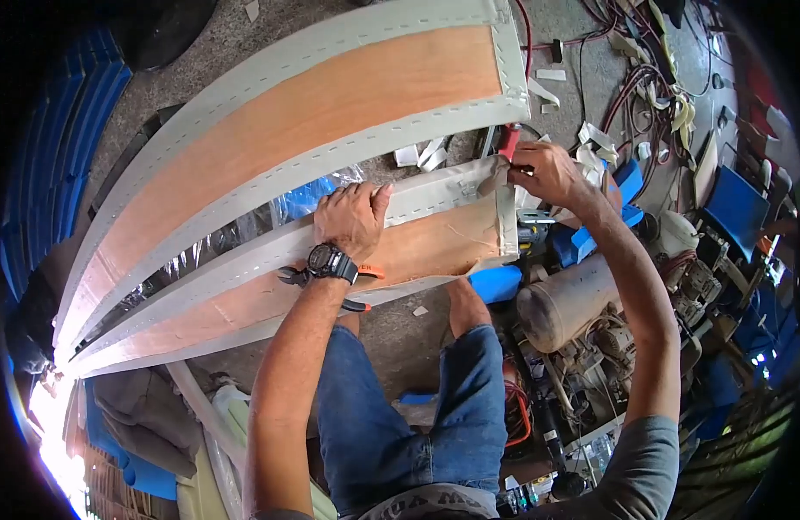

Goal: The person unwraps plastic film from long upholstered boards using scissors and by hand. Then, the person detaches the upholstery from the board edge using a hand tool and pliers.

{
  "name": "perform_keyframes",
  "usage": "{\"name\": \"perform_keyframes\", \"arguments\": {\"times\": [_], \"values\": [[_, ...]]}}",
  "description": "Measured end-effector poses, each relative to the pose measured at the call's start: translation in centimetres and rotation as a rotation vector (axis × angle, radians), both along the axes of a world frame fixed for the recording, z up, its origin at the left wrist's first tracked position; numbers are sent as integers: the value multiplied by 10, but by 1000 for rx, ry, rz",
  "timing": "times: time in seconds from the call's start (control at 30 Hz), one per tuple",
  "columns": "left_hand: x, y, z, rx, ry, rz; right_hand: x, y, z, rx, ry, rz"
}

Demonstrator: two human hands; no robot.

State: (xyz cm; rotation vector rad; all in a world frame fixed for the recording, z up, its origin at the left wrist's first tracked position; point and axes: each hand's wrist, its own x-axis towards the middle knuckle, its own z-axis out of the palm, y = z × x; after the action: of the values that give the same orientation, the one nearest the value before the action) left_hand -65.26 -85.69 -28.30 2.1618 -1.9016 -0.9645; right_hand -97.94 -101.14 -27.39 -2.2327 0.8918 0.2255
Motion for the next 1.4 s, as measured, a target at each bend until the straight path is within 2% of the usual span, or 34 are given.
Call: {"name": "perform_keyframes", "arguments": {"times": [0.07, 0.1, 0.17, 0.2, 0.33, 0.37, 0.47, 0.57, 0.63, 0.7, 0.77, 0.9, 0.97, 1.03, 1.17, 1.23, 1.27, 1.33, 1.4], "values": [[3, -3, 4, 56, -2, -10, 1, -10, 11, 290, 238, -72], [5, -2, 3, 51, 7, 6, 6, -13, 20, 282, 248, -57], [6, -2, 0, 38, 24, -9, 12, -14, 42, 356, 548, -16], [7, -7, 8, 86, 12, -27, 18, -12, 53, 393, 569, -36], [9, -7, 8, 125, 59, -21, 16, -1, 51, 344, 463, -90], [10, -8, 6, 121, 60, -7, 3, 8, 27, 325, 326, -126], [5, 0, 1, 104, 51, 18, 15, 12, 23, 402, 350, -161], [5, -2, 2, 117, 32, 28, 22, 21, 40, 366, 307, -176], [6, -6, 5, 141, 17, 17, 12, 40, 46, 77, 258, -55], [5, -5, 7, 133, 4, 35, 44, 42, 84, 15, 488, -118], [5, -1, 7, 27, 1, 34, 53, 40, 103, 33, 528, -102], [1, 2, 7, -5, -3, 19, 72, 41, 127, 124, 659, -198], [5, -1, 4, 79, 15, 25, 69, 38, 116, 119, 589, -209], [4, 3, 3, 56, 2, 32, 69, 36, 112, 165, 666, -196], [3, -1, -3, -28, -1, 28, 36, 15, 76, 191, 522, -177], [4, -2, 2, 71, -9, 41, 15, 5, 46, 103, 225, -44], [5, -2, 2, 34, -4, 33, 16, 4, 36, 34, 159, 25], [7, -2, 0, 47, -6, 45, 14, 1, 19, 38, 154, 82], [4, 0, 0, 45, 4, 35, 20, -4, 24, 68, 192, 146]]}}
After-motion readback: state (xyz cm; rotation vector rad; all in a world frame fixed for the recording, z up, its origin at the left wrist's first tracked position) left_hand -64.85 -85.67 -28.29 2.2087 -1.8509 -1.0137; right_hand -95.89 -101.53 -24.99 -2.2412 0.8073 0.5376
